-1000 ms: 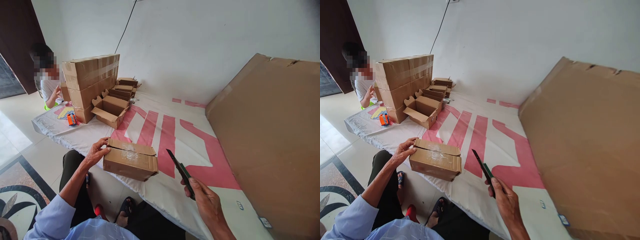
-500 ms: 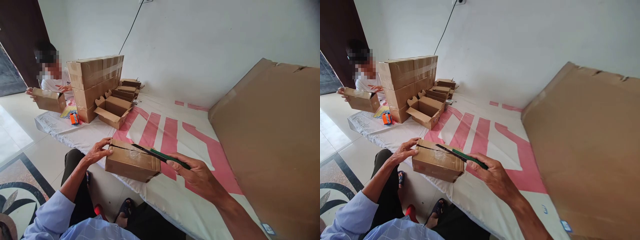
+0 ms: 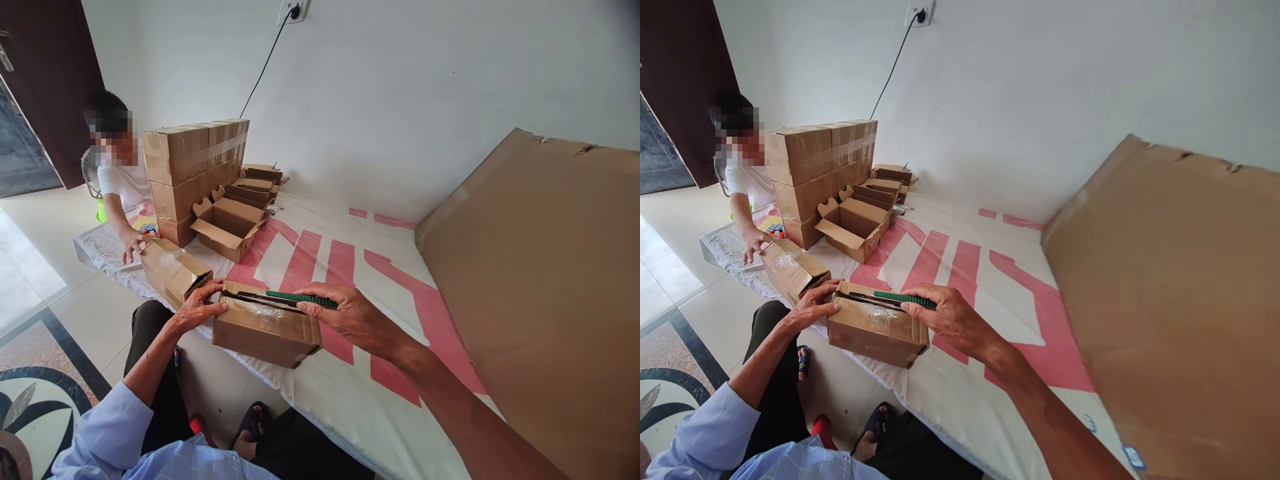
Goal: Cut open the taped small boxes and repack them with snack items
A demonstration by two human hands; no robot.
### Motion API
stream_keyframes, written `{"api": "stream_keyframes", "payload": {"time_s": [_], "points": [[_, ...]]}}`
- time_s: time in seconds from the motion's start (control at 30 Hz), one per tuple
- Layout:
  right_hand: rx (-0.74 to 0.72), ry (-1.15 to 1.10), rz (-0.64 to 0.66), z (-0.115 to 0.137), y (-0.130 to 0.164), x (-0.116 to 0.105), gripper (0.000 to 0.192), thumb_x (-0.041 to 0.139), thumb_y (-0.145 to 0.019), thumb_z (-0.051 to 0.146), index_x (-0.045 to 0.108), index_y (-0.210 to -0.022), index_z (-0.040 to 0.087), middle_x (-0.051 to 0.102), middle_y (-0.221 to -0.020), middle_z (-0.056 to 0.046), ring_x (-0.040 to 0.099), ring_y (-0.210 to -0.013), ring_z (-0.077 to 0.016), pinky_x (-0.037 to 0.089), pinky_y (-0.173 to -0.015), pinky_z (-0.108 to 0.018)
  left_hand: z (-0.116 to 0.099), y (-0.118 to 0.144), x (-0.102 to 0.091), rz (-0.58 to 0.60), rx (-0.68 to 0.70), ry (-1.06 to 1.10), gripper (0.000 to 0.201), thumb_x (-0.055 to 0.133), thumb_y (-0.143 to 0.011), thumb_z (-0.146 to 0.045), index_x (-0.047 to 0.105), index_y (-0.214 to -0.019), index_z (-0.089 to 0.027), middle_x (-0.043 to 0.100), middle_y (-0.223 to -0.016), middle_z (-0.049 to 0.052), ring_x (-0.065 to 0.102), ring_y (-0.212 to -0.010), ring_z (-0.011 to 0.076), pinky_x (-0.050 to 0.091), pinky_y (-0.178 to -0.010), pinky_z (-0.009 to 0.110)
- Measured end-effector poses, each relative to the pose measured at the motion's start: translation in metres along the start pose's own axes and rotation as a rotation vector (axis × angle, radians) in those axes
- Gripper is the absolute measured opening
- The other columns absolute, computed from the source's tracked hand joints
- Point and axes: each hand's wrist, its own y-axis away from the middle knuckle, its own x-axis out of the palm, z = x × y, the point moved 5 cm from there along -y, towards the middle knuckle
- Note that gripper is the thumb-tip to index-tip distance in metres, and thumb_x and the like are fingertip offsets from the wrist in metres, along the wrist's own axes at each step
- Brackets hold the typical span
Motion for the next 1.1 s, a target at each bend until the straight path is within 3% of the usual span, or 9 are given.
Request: {"api": "stream_keyframes", "payload": {"time_s": [0.13, 0.7, 1.1], "points": [[-0.004, 0.034, 0.025, -0.001, -0.003, -0.001, 0.044, 0.06, -0.093, 0.06, 0.082, -0.102, 0.023, 0.082, -0.11, -0.006, 0.072, -0.104, -0.03, 0.054, -0.088, -0.039, -0.002, -0.001, -0.001, 0.0, 0.017, -0.061, 0.047, 0.084, -0.084, -0.045, 0.08, -0.126, -0.024, 0.053, -0.163, 0.011, 0.045, -0.154, 0.0375, 0.034, -0.129, 0.052], [-0.001, 0.187, 0.101, 0.021, -0.01, -0.011, 0.038, 0.057, -0.093, 0.052, 0.083, -0.099, 0.024, 0.081, -0.1, -0.005, 0.072, -0.094, -0.0256, 0.053, -0.079, -0.035, -0.006, -0.001, -0.002, 0.003, 0.021, -0.085, 0.051, 0.082, -0.085, -0.049, 0.079, -0.129, -0.024, 0.056, -0.162, 0.011, 0.047, -0.152, 0.0379, 0.034, -0.129, 0.051], [-0.04, 0.355, 0.113, 0.016, -0.019, -0.025, 0.031, 0.06, -0.092, 0.043, 0.087, -0.104, 0.032, 0.082, -0.093, -0.002, 0.071, -0.091, -0.0245, 0.052, -0.08, -0.034, -0.012, -0.004, -0.002, -0.01, 0.009, -0.109, 0.05, 0.083, -0.083, -0.053, 0.081, -0.123, -0.024, 0.059, -0.158, 0.011, 0.048, -0.151, 0.0369, 0.033, -0.13, 0.052]]}}
